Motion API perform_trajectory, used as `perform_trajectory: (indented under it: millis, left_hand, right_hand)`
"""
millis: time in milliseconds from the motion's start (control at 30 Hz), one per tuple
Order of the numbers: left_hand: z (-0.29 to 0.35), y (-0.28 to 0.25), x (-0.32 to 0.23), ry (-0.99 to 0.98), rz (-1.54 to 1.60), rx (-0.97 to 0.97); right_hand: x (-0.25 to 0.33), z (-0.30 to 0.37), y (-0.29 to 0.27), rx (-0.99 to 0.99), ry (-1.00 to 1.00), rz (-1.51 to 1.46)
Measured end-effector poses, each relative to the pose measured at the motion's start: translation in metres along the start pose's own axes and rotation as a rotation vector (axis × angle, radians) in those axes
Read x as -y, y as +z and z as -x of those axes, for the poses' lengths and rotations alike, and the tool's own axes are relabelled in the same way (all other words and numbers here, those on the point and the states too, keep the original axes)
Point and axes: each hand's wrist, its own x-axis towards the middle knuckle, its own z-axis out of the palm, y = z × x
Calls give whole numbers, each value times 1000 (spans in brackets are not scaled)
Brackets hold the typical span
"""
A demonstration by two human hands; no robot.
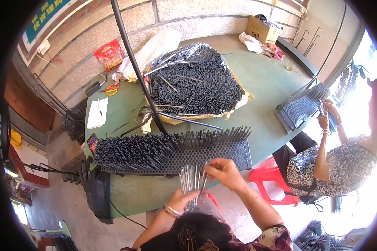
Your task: The person assembles industrial components by hand, inserting metal pins into a grid-like base.
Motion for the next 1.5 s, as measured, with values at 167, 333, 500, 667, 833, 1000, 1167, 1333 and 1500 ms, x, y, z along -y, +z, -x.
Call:
perform_trajectory:
  millis: [167, 333, 500, 667, 833, 1000, 1167, 1333, 1500]
  left_hand:
    - [-3, -3, -4, -39, 170, -37]
    - [-11, -9, 8, -4, 211, -128]
    - [-8, -10, 5, -4, 116, -163]
    - [-7, -12, 3, -19, 110, -163]
    - [-7, -11, 5, 2, 153, -165]
    - [-6, -10, 4, -18, 121, -191]
    - [-6, -13, 5, -15, 139, -172]
    - [-7, -13, 4, -59, 108, -190]
    - [-7, -15, 4, -64, 92, -185]
  right_hand:
    - [38, -10, -8, -337, -403, 179]
    - [38, -37, -10, -475, -699, 417]
    - [30, -45, -9, -472, -724, 567]
    - [31, -48, -5, -505, -897, 740]
    - [30, -49, -2, -521, -964, 740]
    - [30, -47, -1, -532, -906, 714]
    - [32, -47, 2, -500, -946, 726]
    - [32, -47, 0, -494, -943, 743]
    - [28, -51, -1, -486, -956, 805]
